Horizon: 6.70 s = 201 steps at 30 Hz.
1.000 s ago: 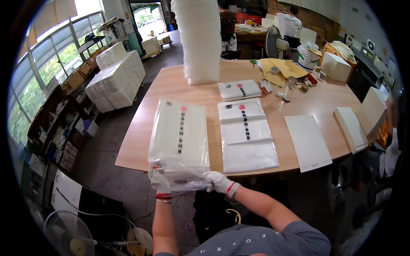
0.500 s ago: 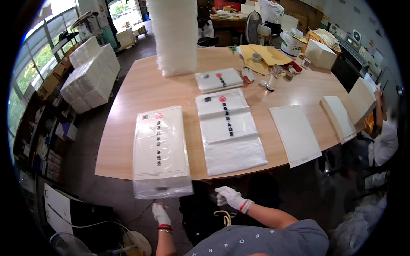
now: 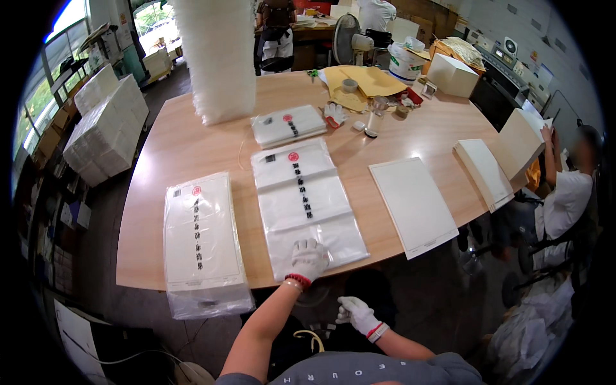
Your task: The person repeatedly picks up white paper sheets, places them into clear plastic sleeves with printed labels, and stacks the sealed packages on the table. The person wears white gloves and works at a large table in a warehouse-like room with other workers visible in the background.
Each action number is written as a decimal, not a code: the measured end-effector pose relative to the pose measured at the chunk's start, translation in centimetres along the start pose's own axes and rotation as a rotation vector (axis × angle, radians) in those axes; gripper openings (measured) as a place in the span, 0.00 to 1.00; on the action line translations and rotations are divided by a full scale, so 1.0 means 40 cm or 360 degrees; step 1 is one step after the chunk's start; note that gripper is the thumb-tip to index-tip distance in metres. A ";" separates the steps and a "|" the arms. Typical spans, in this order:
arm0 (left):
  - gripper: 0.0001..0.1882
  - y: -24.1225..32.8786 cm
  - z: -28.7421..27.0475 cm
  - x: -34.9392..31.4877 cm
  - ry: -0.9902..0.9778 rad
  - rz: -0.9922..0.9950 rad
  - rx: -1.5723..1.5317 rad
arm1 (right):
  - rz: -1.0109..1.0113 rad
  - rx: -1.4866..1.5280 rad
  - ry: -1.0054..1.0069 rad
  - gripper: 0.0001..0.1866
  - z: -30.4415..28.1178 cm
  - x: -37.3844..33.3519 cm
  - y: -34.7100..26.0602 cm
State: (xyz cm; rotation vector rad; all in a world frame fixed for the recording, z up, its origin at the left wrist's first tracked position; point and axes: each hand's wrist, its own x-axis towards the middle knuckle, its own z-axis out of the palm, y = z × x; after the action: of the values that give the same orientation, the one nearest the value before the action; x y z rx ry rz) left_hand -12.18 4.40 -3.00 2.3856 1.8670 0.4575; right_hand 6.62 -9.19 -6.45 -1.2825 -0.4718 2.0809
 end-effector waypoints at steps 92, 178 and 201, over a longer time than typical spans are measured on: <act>0.35 0.214 -0.227 -0.065 0.0407 0.0347 -0.0682 | -0.1548 -0.0546 0.0457 0.16 -0.042 -0.108 -0.245; 0.11 -0.640 -0.102 -0.788 0.1665 -0.1542 -0.1525 | -0.0127 -0.0786 -0.0613 0.17 0.503 0.248 0.112; 0.26 -0.044 -0.011 0.021 0.0012 -0.0138 0.0170 | -0.1939 -0.1959 0.1816 0.21 -0.806 0.126 -0.798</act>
State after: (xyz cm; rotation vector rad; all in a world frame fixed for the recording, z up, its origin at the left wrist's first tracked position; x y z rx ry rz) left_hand -13.77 5.59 -2.86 2.3582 2.0384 0.3689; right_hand 44.25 16.65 -5.51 -1.7620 -1.4960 -0.2074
